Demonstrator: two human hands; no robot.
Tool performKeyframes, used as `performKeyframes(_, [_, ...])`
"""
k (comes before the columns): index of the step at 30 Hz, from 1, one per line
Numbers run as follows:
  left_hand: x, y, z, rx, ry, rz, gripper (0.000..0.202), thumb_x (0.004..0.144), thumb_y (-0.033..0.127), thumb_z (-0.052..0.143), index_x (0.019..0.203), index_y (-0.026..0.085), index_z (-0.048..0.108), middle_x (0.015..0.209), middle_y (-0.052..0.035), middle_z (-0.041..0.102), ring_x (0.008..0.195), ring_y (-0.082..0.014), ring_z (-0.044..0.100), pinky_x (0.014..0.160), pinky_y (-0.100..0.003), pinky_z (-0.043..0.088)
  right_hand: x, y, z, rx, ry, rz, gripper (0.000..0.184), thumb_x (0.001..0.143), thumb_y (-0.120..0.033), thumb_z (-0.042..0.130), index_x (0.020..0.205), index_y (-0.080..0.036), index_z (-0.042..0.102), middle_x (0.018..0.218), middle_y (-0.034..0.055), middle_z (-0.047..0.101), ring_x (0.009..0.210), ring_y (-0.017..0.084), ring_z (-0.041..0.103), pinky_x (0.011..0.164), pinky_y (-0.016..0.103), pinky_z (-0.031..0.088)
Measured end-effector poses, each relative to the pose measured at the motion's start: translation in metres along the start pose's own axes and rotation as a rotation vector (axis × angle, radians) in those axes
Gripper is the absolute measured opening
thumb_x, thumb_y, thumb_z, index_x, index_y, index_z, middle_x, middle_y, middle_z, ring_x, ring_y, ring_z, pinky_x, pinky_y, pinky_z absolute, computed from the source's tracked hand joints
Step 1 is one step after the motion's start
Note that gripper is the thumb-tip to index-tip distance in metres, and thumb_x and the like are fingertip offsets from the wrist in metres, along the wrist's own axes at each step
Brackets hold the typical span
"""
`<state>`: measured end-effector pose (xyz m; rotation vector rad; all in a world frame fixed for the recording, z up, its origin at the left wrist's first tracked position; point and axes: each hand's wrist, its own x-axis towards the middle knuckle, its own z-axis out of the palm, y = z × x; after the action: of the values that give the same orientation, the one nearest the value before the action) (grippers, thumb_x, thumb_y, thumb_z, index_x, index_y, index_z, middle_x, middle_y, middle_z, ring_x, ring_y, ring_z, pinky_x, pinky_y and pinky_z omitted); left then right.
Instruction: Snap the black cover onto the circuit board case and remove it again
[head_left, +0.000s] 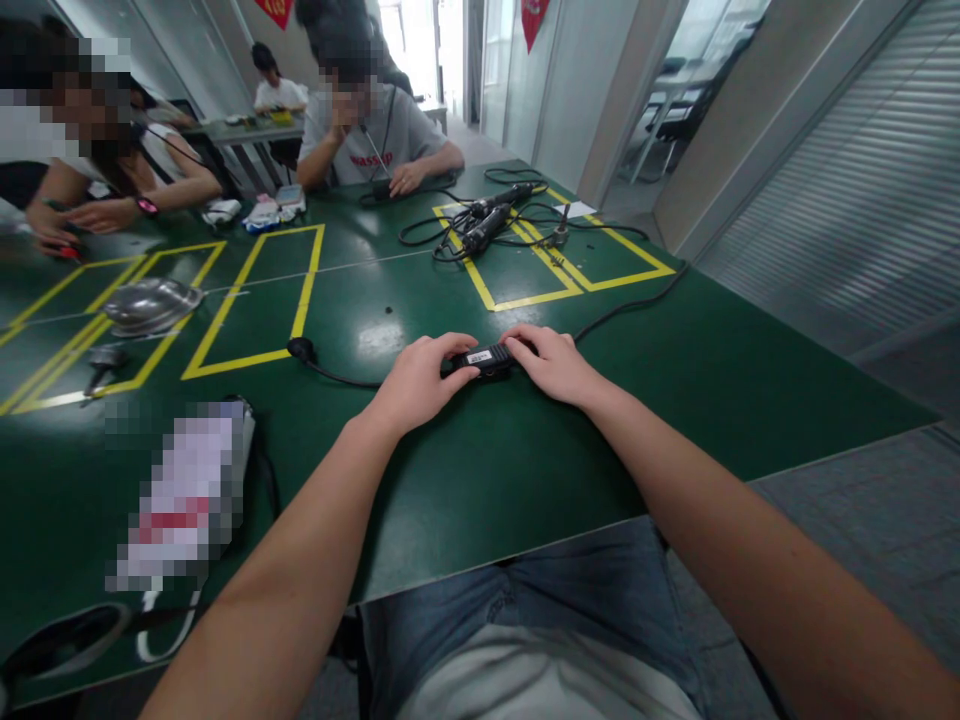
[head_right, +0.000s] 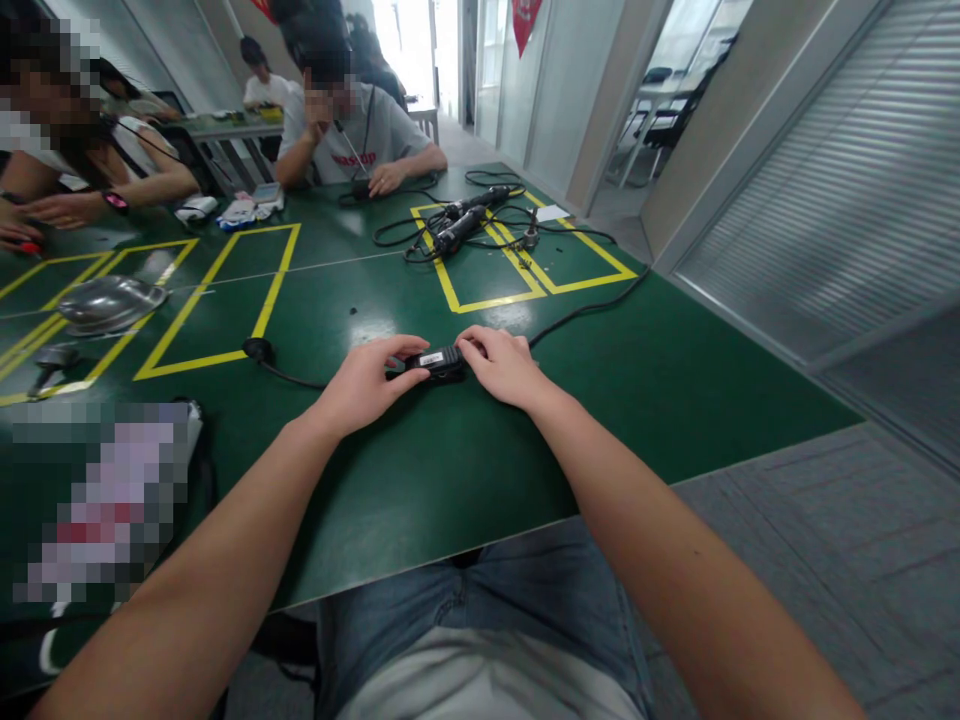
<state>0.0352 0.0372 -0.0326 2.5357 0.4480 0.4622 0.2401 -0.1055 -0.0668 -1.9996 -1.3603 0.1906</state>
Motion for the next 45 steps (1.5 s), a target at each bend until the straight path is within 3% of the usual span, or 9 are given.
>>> performKeyframes(2, [0.001, -0.005, 0.000, -0.027, 0.082, -0.056, 0.026, 0.103, 0.025, 0.075, 0.128, 0.024, 0.076, 0.126, -0.0081, 0.085, 0.115, -0.0275, 0.077, 0.104, -0.045, 0.061, 0.000, 0.000, -0.002, 0.002, -0.018, 0.002, 0.026, 0.107, -0.038, 0.055, 0.111, -0.027, 0.078, 0.102, 0.0050, 0.083, 0.102, 0.030, 0.072, 0.097, 0.047, 0.047])
performKeyframes(6, [0.002, -0.013, -0.003, 0.115, 0.198, -0.159, 0.014, 0.102, 0.028, 0.075, 0.116, 0.023, 0.075, 0.117, -0.0085, 0.084, 0.109, -0.0294, 0.075, 0.101, -0.048, 0.060, -0.002, -0.001, -0.010, 0.039, -0.091, -0.034, 0.015, 0.096, -0.031, 0.064, 0.104, -0.025, 0.076, 0.098, 0.0047, 0.080, 0.095, 0.028, 0.071, 0.092, 0.045, 0.048])
performKeyframes(12, [0.001, -0.014, -0.003, 0.250, 0.129, -0.198, 0.011, 0.103, 0.030, 0.071, 0.110, 0.024, 0.077, 0.111, -0.0110, 0.084, 0.105, -0.0329, 0.076, 0.097, -0.049, 0.060, -0.004, 0.000, -0.013, 0.133, -0.109, -0.101, 0.011, 0.089, -0.035, 0.075, 0.092, -0.025, 0.078, 0.096, 0.0047, 0.081, 0.092, 0.027, 0.071, 0.093, 0.046, 0.054])
performKeyframes(16, [0.000, -0.011, -0.007, 0.232, 0.133, -0.111, 0.014, 0.103, 0.025, 0.066, 0.103, 0.023, 0.079, 0.128, -0.0122, 0.083, 0.119, -0.0334, 0.074, 0.109, -0.052, 0.057, -0.005, 0.001, -0.011, 0.161, -0.107, -0.108, 0.012, 0.090, -0.035, 0.075, 0.094, -0.025, 0.079, 0.095, 0.0050, 0.081, 0.092, 0.026, 0.071, 0.091, 0.044, 0.057])
performKeyframes(18, [-0.001, -0.008, -0.011, 0.246, 0.137, -0.048, 0.016, 0.103, 0.026, 0.064, 0.100, 0.022, 0.079, 0.128, -0.0120, 0.083, 0.122, -0.0339, 0.072, 0.113, -0.054, 0.056, -0.006, 0.000, -0.011, 0.172, -0.112, -0.114, 0.012, 0.091, -0.035, 0.074, 0.094, -0.025, 0.079, 0.095, 0.0050, 0.080, 0.091, 0.026, 0.071, 0.090, 0.044, 0.057])
performKeyframes(22, [-0.005, 0.002, -0.017, 0.247, -0.020, -0.030, 0.012, 0.097, 0.025, 0.067, 0.101, 0.023, 0.078, 0.101, -0.0092, 0.083, 0.098, -0.0315, 0.075, 0.093, -0.048, 0.060, -0.007, -0.003, -0.012, 0.177, -0.111, -0.129, 0.011, 0.093, -0.035, 0.073, 0.094, -0.026, 0.079, 0.096, 0.0049, 0.080, 0.092, 0.026, 0.072, 0.091, 0.044, 0.057])
performKeyframes(25, [-0.006, 0.007, -0.018, 0.228, -0.101, -0.037, 0.014, 0.096, 0.019, 0.066, 0.104, 0.023, 0.077, 0.096, -0.0079, 0.080, 0.089, -0.0291, 0.075, 0.085, -0.043, 0.058, -0.008, -0.005, -0.014, 0.142, -0.116, -0.139, 0.010, 0.094, -0.034, 0.073, 0.095, -0.026, 0.079, 0.096, 0.0051, 0.080, 0.091, 0.026, 0.072, 0.089, 0.043, 0.057])
performKeyframes(36, [-0.004, 0.000, -0.020, 0.160, -0.132, 0.022, 0.011, 0.098, 0.018, 0.067, 0.098, 0.022, 0.077, 0.096, -0.0067, 0.077, 0.090, -0.0256, 0.074, 0.090, -0.042, 0.060, -0.010, -0.008, -0.013, 0.099, -0.112, -0.177, 0.007, 0.095, -0.031, 0.073, 0.095, -0.025, 0.076, 0.098, 0.0054, 0.079, 0.086, 0.023, 0.069, 0.081, 0.038, 0.055])
performKeyframes(45, [-0.004, 0.006, -0.025, 0.181, -0.071, 0.043, 0.019, 0.093, 0.016, 0.066, 0.094, 0.021, 0.085, 0.102, -0.0085, 0.079, 0.091, -0.0252, 0.076, 0.091, -0.041, 0.062, -0.012, -0.012, -0.017, 0.085, -0.046, -0.166, 0.012, 0.093, -0.028, 0.071, 0.093, -0.025, 0.082, 0.094, 0.0068, 0.081, 0.083, 0.024, 0.071, 0.080, 0.039, 0.058])
